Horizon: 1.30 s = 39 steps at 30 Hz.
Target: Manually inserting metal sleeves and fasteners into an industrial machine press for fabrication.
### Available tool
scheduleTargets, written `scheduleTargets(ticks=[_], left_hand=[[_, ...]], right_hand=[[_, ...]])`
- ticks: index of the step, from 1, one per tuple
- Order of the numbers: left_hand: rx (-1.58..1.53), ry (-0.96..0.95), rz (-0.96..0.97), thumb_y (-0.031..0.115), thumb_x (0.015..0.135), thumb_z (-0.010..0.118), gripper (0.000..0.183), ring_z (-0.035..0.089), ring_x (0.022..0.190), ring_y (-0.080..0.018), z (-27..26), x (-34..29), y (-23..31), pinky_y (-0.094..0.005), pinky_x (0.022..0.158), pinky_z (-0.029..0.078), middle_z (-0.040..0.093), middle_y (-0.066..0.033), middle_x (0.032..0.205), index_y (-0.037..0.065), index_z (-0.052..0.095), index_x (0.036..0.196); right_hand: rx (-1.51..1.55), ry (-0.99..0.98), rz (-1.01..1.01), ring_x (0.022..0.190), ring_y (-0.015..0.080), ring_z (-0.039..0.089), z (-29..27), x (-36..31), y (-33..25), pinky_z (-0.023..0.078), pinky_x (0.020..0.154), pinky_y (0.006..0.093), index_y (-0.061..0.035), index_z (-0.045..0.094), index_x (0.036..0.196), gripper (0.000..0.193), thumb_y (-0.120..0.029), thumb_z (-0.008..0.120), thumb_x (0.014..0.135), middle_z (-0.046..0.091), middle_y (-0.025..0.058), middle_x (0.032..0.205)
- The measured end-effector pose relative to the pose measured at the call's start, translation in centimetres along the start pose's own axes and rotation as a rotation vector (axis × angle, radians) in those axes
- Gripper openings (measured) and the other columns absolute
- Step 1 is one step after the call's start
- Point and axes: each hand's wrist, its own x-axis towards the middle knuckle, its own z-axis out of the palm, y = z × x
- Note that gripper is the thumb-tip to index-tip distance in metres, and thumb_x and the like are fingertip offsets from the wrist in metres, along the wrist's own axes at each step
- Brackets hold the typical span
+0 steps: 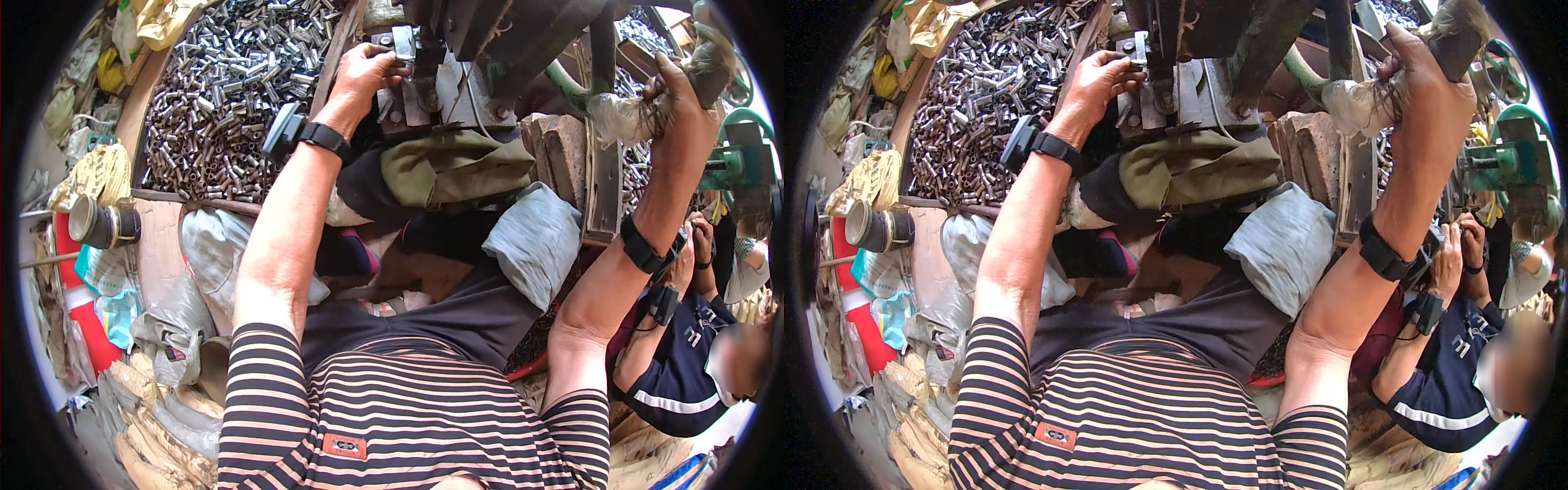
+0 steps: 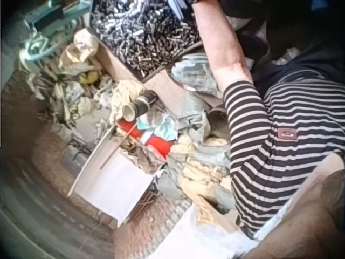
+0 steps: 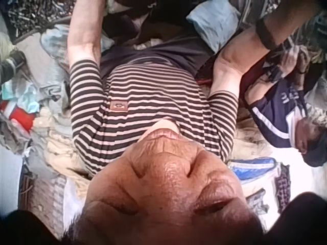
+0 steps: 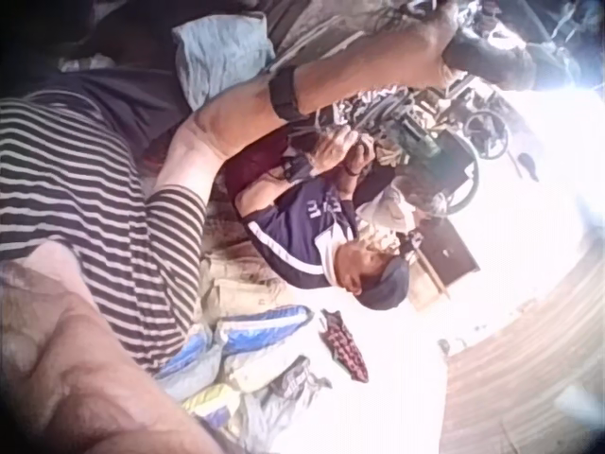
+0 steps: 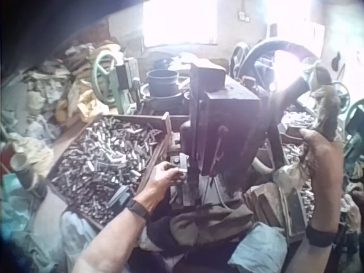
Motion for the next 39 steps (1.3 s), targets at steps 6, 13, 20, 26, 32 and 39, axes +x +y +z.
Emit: scheduleTargets(ticks=[6,13,20,26,32,39], left_hand=[[0.008,0.1,0.035,0.021,0.09,0.061,0.02,0.067,0.07,-0.0164,1.0,0.0,-0.3,-0.0253,0.061,0.052,0.066,-0.008,0.082,0.002,0.056,0.095],[-0.198,0.027,-0.077,0.021,0.091,0.06,0.016,0.066,0.071,-0.0141,1.3,-0.4,-0.3,-0.0237,0.058,0.051,0.065,-0.0054,0.082,0.006,0.057,0.092],[0.234,-0.011,0.002,0.029,0.092,0.058,0.025,0.059,0.061,-0.0089,1.9,0.1,0.6,-0.0219,0.054,0.048,0.062,-0.0014,0.076,0.005,0.061,0.091],[0.533,0.036,0.147,0.027,0.093,0.054,0.027,0.058,0.059,-0.0094,1.6,1.2,-0.3,-0.025,0.053,0.046,0.058,-0.0025,0.07,0.002,0.06,0.088],[0.557,-0.043,0.058,0.026,0.091,0.057,0.026,0.058,0.059,-0.0105,0.0,1.9,0.4,-0.0258,0.052,0.046,0.058,-0.0031,0.07,0.001,0.06,0.088],[1.054,-0.153,0.391,0.026,0.08,0.067,0.031,0.065,0.078,-0.0252,-1.4,-1.6,2.2,-0.0373,0.072,0.05,0.066,-0.015,0.085,0.003,0.061,0.101]], right_hand=[[0.014,0.052,-0.113,0.057,0.0116,0.056,0.3,-0.7,1.1,0.045,0.052,0.0234,0.0042,0.061,0.092,0.015,-0.001,0.067,0.079,0.059,0.0049,0.068],[0.054,0.172,-0.07,0.057,0.0112,0.056,1.2,-2.7,3.0,0.044,0.057,0.0254,0.0042,0.065,0.084,0.013,-0.002,0.07,0.075,0.062,0.0047,0.07],[0.088,0.097,-0.077,0.054,0.011,0.054,0.2,-0.3,1.3,0.041,0.052,0.024,0.0028,0.065,0.081,0.01,-0.004,0.07,0.076,0.061,0.0043,0.067],[0.13,0.315,-0.13,0.056,0.0123,0.057,2.5,-3.5,6.7,0.046,0.054,0.0246,0.0024,0.06,0.087,0.014,-0.004,0.068,0.077,0.062,0.0077,0.073],[0.084,0.179,-0.041,0.062,0.0134,0.058,1.7,-3.4,4.6,0.046,0.06,0.0255,0.0042,0.061,0.088,0.012,0.001,0.066,0.077,0.061,0.0073,0.075],[-0.172,0.087,-0.191,0.069,0.0149,0.059,-0.1,-3.3,6.5,0.049,0.064,0.0281,0.007,0.062,0.09,0.01,0.003,0.06,0.08,0.061,0.0082,0.083]])
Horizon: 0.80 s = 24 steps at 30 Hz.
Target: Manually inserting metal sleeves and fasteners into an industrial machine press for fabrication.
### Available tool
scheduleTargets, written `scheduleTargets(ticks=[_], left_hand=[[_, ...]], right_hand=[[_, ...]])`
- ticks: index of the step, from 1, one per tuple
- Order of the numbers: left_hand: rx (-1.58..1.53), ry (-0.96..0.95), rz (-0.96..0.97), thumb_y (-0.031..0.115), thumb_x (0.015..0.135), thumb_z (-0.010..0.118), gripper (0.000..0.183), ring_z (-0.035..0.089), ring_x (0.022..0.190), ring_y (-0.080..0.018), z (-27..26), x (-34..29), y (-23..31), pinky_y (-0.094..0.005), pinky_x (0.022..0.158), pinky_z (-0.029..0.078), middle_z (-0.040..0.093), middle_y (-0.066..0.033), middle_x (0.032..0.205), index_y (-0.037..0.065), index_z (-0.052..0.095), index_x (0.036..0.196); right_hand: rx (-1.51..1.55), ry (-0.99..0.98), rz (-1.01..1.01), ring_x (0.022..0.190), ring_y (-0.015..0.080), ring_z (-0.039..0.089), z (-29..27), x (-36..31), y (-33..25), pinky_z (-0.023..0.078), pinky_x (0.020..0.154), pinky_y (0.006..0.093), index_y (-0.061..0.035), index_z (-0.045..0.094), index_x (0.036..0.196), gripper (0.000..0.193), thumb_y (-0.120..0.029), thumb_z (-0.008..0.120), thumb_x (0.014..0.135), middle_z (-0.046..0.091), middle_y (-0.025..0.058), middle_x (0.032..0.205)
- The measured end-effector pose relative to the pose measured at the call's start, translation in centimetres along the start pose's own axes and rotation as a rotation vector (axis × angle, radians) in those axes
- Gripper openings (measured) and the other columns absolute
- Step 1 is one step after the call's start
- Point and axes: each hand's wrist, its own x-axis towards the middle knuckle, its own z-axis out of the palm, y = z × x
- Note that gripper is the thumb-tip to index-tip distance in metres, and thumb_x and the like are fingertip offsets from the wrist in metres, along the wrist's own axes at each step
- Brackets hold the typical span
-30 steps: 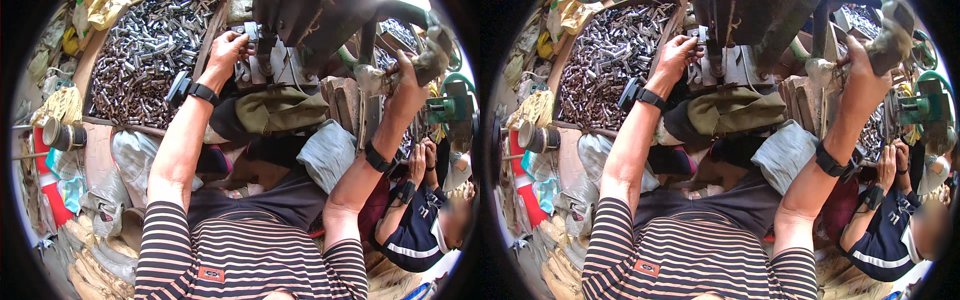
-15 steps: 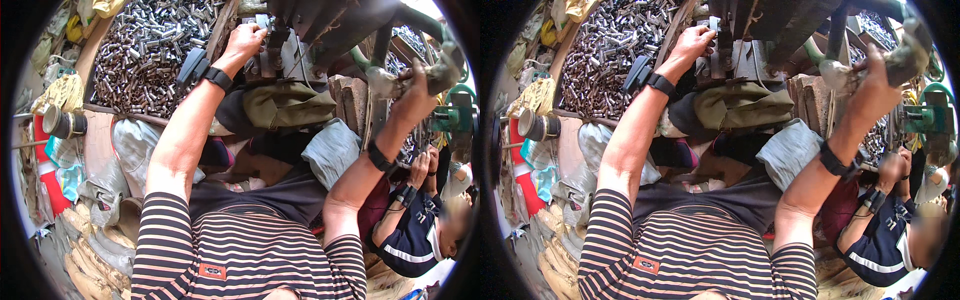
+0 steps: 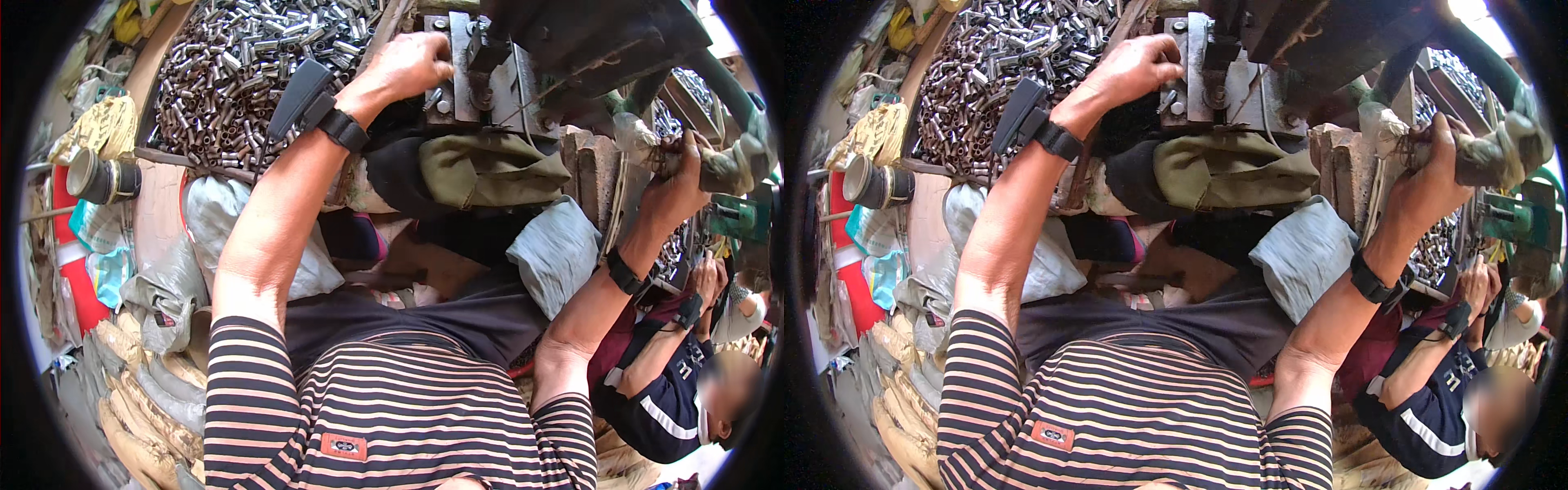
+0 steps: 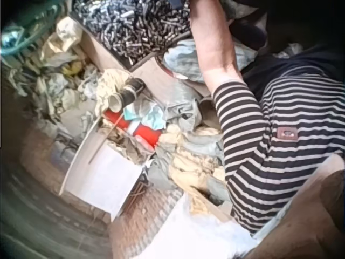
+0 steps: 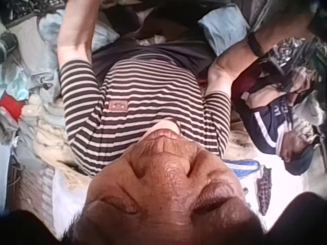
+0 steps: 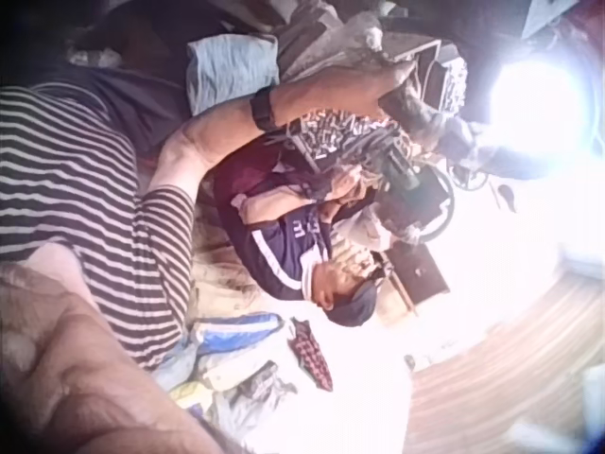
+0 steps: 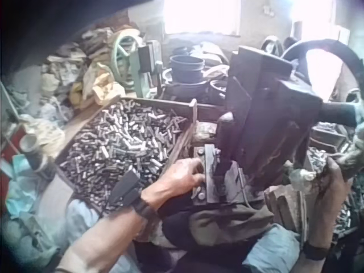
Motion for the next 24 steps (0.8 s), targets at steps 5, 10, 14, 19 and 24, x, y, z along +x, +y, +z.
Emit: scheduleTargets(ticks=[5,10,14,19,24], left_hand=[[0.25,-0.088,0.052,0.02,0.08,0.065,0.026,0.06,0.092,-0.0389,1.1,-2.3,-0.3,-0.0449,0.078,0.049,0.055,-0.0168,0.098,0.009,0.06,0.102],[0.418,0.092,0.123,0.011,0.079,0.061,0.017,0.062,0.083,-0.0341,0.5,-2.0,-0.8,-0.0419,0.072,0.05,0.059,-0.0178,0.089,0.006,0.059,0.095],[-0.097,-0.022,0.018,0.005,0.078,0.058,0.017,0.061,0.081,-0.031,-5.4,-3.3,2.9,-0.0408,0.072,0.048,0.06,-0.0188,0.082,0.001,0.06,0.094],[-0.434,-0.397,-0.148,0.016,0.091,0.059,0.019,0.048,0.063,-0.0035,-9.2,-10.2,4.3,-0.0194,0.054,0.041,0.052,0.0023,0.072,0.001,0.057,0.103],[-0.225,-0.525,-0.035,0.006,0.08,0.063,0.021,0.06,0.083,-0.0257,-6.0,-15.9,5.3,-0.0335,0.075,0.048,0.06,-0.0149,0.088,-0.003,0.06,0.098]], right_hand=[[-0.096,0.056,-0.061,0.073,0.0173,0.061,0.6,-1.3,2.9,0.051,0.068,0.0284,0.0036,0.063,0.099,0.018,0.002,0.059,0.081,0.061,0.0101,0.089],[-0.522,-0.055,-0.41,0.079,0.0204,0.065,-0.1,-1.1,2.8,0.05,0.076,0.031,-0.0007,0.062,0.107,0.033,0.009,0.055,0.076,0.067,0.0109,0.088],[-0.739,-0.125,-0.602,0.084,0.022,0.067,-0.7,-1.3,2.5,0.048,0.083,0.033,-0.0023,0.061,0.111,0.043,0.014,0.052,0.072,0.069,0.0109,0.089],[-0.234,-0.129,-0.215,0.09,0.0236,0.066,-0.7,-1.7,2.6,0.049,0.086,0.0308,-0.0017,0.06,0.113,0.037,0.012,0.052,0.08,0.067,0.014,0.096],[-0.48,-0.163,-0.293,0.092,0.0156,0.06,-1.4,-4.7,1.2,0.047,0.084,0.0271,0.004,0.061,0.109,0.027,-0.004,0.064,0.084,0.06,0.0098,0.101]])
